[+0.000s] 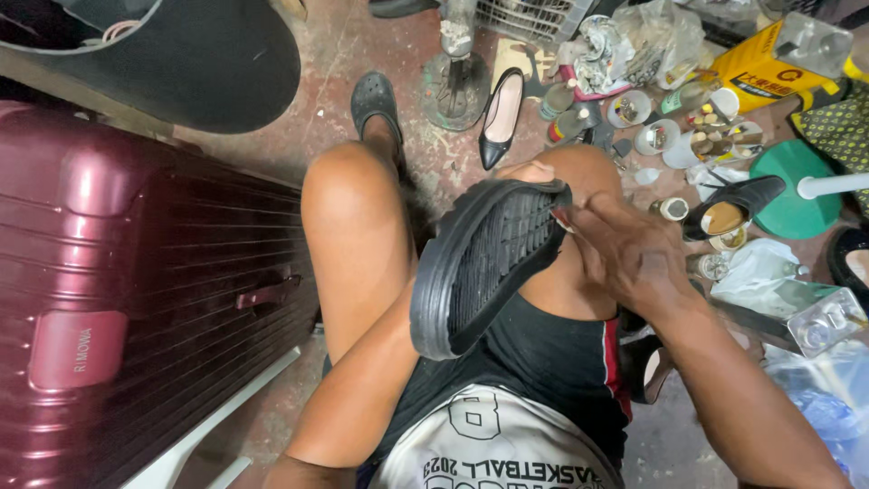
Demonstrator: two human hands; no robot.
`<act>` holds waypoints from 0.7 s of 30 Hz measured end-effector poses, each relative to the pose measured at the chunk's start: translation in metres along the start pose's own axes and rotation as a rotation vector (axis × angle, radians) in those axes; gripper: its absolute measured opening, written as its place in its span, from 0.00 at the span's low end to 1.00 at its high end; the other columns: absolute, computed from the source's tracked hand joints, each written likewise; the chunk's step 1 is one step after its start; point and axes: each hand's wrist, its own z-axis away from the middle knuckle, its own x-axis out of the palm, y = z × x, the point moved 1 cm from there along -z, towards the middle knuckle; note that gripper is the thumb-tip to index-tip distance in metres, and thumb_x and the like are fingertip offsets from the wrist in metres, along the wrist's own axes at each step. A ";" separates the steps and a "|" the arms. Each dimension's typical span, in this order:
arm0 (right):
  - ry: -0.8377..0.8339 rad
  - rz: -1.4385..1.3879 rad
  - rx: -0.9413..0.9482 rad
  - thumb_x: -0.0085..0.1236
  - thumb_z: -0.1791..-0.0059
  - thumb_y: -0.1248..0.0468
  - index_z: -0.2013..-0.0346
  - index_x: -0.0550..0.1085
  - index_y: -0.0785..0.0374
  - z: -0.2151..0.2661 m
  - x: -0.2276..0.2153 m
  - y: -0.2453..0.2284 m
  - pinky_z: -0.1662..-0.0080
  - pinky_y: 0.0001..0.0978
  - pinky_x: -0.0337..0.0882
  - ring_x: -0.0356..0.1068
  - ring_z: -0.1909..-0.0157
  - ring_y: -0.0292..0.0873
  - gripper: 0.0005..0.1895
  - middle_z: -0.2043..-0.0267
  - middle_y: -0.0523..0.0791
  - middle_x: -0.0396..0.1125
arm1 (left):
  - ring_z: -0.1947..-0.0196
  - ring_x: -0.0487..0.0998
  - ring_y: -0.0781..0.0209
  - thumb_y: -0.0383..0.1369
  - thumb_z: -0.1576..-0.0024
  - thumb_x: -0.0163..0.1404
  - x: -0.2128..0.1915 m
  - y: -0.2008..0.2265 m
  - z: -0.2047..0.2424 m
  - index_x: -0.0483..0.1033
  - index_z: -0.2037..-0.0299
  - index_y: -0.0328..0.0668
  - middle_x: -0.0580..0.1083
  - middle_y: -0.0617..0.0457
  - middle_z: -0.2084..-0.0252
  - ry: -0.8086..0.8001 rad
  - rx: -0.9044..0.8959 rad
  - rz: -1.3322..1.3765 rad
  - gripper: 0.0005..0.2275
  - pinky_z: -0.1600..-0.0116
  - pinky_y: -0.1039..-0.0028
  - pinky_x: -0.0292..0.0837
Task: The person scrubs the sole of a black slip-on shoe using a red abrasive block. They hold the shoe in one hand and rub the sole repeatedly, focusing on the tread pattern and edges.
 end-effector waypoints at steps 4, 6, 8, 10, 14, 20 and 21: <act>-0.059 -0.530 0.225 0.60 0.50 0.64 0.56 0.77 0.57 -0.014 -0.012 0.004 0.65 0.35 0.71 0.73 0.70 0.44 0.08 0.66 0.42 0.71 | 0.40 0.74 0.46 0.34 0.50 0.62 -0.009 0.004 -0.003 0.65 0.36 0.35 0.72 0.40 0.42 0.030 0.052 -0.068 0.31 0.36 0.67 0.71; 0.034 -0.473 0.181 0.60 0.50 0.64 0.56 0.77 0.57 -0.024 -0.014 0.007 0.67 0.36 0.69 0.71 0.72 0.45 0.08 0.66 0.43 0.69 | 0.40 0.74 0.47 0.34 0.50 0.62 -0.019 0.008 -0.003 0.65 0.36 0.35 0.72 0.40 0.42 0.059 0.109 -0.109 0.31 0.36 0.67 0.71; 0.107 -0.224 0.099 0.62 0.47 0.63 0.54 0.76 0.59 -0.023 -0.008 0.006 0.62 0.40 0.70 0.71 0.64 0.51 0.07 0.62 0.46 0.69 | 0.40 0.74 0.47 0.34 0.49 0.62 -0.018 0.013 0.014 0.65 0.36 0.35 0.72 0.41 0.42 0.120 0.097 -0.127 0.31 0.36 0.67 0.71; 0.084 -0.063 0.040 0.62 0.47 0.64 0.56 0.77 0.60 -0.023 -0.002 0.007 0.62 0.43 0.69 0.71 0.63 0.54 0.06 0.62 0.49 0.68 | 0.39 0.74 0.47 0.33 0.49 0.62 -0.019 0.014 0.015 0.65 0.36 0.36 0.72 0.41 0.41 0.133 0.090 -0.127 0.30 0.36 0.68 0.71; -0.035 -0.068 0.040 0.62 0.50 0.65 0.60 0.77 0.60 -0.024 0.007 0.009 0.65 0.44 0.69 0.72 0.66 0.54 0.05 0.67 0.49 0.68 | 0.39 0.73 0.47 0.33 0.48 0.62 -0.019 0.013 -0.008 0.65 0.36 0.36 0.71 0.41 0.41 0.050 0.071 -0.106 0.30 0.35 0.68 0.71; -0.079 -0.489 0.278 0.59 0.50 0.65 0.54 0.76 0.59 -0.012 0.002 0.016 0.64 0.37 0.73 0.75 0.69 0.47 0.09 0.64 0.47 0.73 | 0.38 0.73 0.48 0.32 0.48 0.62 -0.023 0.010 -0.007 0.65 0.36 0.37 0.71 0.42 0.41 0.055 0.103 -0.127 0.29 0.34 0.68 0.70; -0.038 -0.472 0.280 0.59 0.50 0.66 0.53 0.76 0.59 -0.010 0.000 0.017 0.62 0.37 0.73 0.75 0.68 0.48 0.11 0.63 0.47 0.73 | 0.38 0.73 0.48 0.32 0.48 0.62 -0.022 0.011 -0.001 0.65 0.35 0.38 0.71 0.42 0.41 0.073 0.106 -0.133 0.29 0.34 0.69 0.70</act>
